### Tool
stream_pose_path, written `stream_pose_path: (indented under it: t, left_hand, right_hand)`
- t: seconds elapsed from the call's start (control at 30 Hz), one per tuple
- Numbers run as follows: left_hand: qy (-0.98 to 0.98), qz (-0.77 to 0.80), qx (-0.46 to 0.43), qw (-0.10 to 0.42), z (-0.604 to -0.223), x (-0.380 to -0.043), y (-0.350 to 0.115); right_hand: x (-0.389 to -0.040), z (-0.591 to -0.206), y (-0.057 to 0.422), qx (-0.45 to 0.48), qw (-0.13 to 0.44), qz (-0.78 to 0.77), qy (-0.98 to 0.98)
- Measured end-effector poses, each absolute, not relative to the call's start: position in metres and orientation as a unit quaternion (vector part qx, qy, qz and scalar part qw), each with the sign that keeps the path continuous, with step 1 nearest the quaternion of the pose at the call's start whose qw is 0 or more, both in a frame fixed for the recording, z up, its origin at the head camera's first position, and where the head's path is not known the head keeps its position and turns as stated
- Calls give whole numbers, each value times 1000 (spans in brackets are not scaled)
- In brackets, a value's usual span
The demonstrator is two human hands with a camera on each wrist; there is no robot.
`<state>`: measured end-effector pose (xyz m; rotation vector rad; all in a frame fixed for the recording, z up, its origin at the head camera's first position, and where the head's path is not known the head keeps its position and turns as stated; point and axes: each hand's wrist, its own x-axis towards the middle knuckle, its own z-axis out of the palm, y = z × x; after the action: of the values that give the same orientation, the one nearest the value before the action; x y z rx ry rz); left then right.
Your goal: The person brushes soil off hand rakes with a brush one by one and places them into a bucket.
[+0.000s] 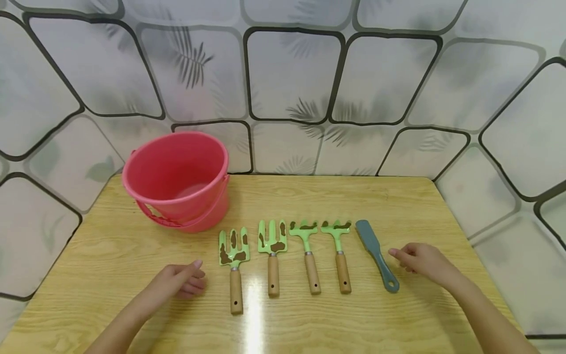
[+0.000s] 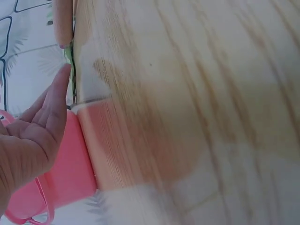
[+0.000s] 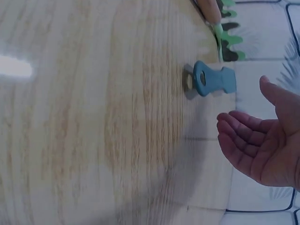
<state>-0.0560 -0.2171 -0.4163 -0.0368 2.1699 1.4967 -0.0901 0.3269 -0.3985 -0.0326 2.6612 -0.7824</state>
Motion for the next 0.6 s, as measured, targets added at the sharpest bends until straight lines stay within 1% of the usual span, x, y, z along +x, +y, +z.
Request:
stream_pose_path:
  t: [0.1, 0.2, 0.4, 0.6]
  left_hand:
    - [754, 593, -4, 281, -418, -57, -218]
    - [717, 621, -1, 315, -420, -59, -220]
    - [602, 694, -16, 395, -431, -62, -227]
    - [520, 737, -1, 431, -442, -67, -229]
  right_hand:
    - [-95, -404, 334, 20, 215, -357, 909]
    - [-100, -408, 339, 48, 234, -414, 878]
    - [-108, -414, 346, 64, 279, -478, 830]
    - [-115, -419, 352, 60, 336, -503, 794]
